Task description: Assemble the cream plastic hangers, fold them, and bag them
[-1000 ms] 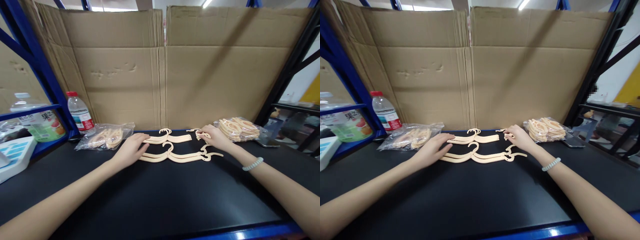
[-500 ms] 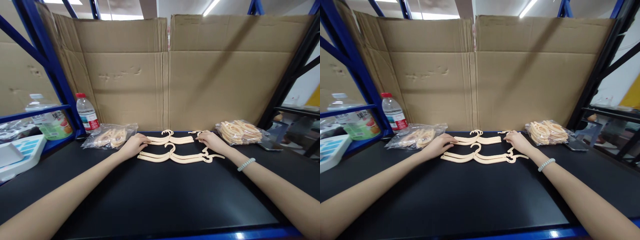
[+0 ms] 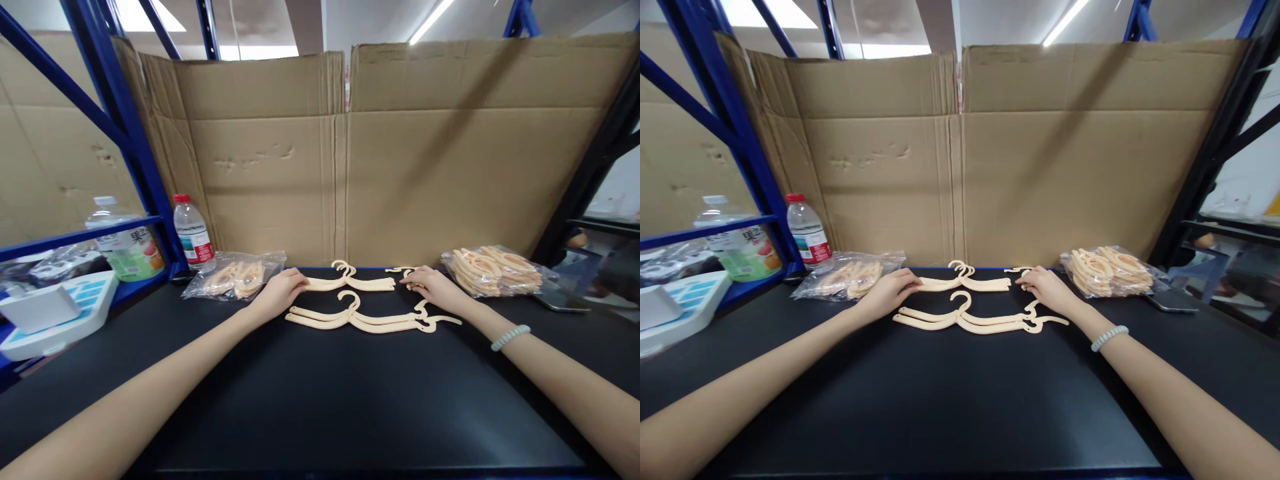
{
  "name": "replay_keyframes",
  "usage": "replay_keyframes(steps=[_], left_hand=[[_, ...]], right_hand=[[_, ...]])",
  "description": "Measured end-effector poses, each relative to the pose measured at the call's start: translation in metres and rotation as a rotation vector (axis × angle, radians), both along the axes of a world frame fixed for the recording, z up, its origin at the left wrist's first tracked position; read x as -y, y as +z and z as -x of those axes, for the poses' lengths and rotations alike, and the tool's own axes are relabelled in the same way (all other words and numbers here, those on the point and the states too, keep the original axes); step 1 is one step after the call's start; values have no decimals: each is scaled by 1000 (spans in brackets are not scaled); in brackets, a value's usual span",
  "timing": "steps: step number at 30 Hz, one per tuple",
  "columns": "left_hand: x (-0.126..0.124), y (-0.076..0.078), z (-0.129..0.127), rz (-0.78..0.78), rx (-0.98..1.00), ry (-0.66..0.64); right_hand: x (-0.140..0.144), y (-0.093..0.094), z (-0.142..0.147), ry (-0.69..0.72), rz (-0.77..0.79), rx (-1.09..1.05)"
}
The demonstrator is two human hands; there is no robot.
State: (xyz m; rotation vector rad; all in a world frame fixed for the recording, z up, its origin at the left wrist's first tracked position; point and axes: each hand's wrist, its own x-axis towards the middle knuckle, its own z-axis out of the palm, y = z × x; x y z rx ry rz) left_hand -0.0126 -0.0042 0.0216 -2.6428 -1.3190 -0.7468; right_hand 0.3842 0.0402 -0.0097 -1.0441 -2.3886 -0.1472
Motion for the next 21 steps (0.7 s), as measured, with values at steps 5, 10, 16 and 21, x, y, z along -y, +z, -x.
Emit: replay_keyframes(steps=[5,10,16,21], left_hand=[[7,6,-2,-35,31,40],[11,4,-7,-17,91,86],[30,-1,-14,27,215,129],[45,-3,-22,56,295,140]], right_hand=[[-3,-4,0,40,0,-9],[2,-3,3,69,-70,-96],[16,4,8,-150,-273,-484],[37,20,11,-276,-251,-692]])
